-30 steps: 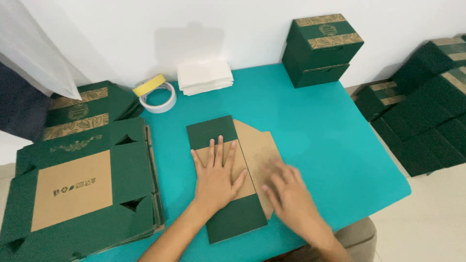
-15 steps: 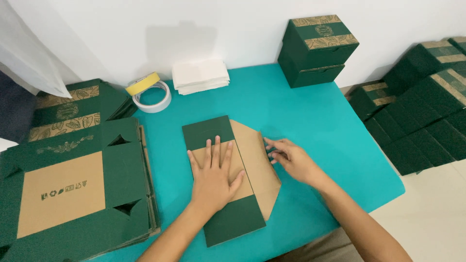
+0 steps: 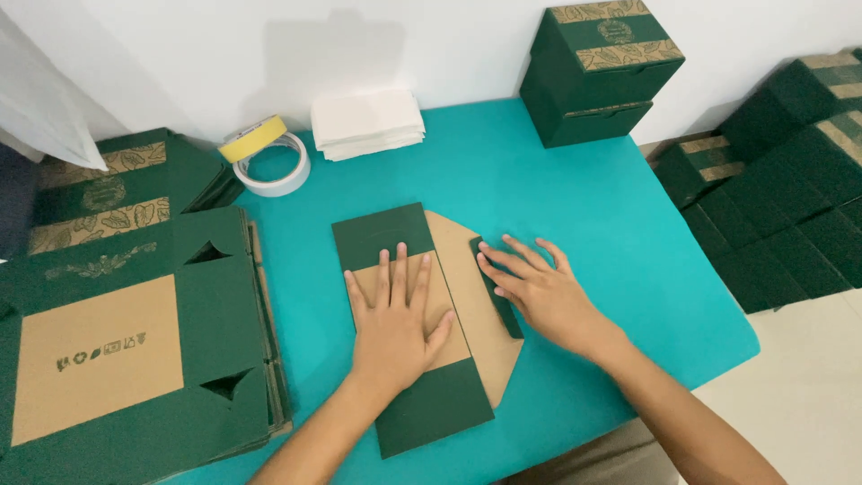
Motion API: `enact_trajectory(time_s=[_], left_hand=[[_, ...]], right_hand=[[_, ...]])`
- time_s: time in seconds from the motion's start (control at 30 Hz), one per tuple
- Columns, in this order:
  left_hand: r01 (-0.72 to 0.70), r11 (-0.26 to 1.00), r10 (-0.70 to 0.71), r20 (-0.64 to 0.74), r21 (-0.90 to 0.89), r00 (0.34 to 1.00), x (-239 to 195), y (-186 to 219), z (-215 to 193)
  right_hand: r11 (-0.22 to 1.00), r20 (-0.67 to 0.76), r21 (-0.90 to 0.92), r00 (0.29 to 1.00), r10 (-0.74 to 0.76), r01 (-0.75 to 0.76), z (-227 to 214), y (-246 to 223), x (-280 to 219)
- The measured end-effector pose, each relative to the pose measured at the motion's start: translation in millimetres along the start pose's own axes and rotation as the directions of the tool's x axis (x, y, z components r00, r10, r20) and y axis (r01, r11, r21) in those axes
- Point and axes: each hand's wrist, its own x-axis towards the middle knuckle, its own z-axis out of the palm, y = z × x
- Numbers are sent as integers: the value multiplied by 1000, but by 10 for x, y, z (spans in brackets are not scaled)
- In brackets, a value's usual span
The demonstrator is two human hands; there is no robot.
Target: Assembling cardboard boxes by folding flat templates and tucking in flaps, then placing a paper insert inside.
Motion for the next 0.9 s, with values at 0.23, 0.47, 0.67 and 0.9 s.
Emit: enact_trajectory(time_s=[0.23, 0.47, 0.67, 0.9], left_hand=[[2, 1000, -2, -5, -9, 1000, -2, 9, 29], [3, 1000, -3, 1, -26, 1000, -7, 19, 2], [0, 999, -1, -14, -40, 1000, 26, 7, -2], [93, 993, -82, 146, -66, 986, 59, 134, -76]], right_hand=[[991, -107, -126, 993, -58, 44, 326, 63, -138], [995, -98, -95, 994, -43, 34, 382, -58, -234], [995, -42, -96, 999, -33, 28, 282, -120, -339], [992, -198, -91, 978, 65, -84, 313, -389, -434]])
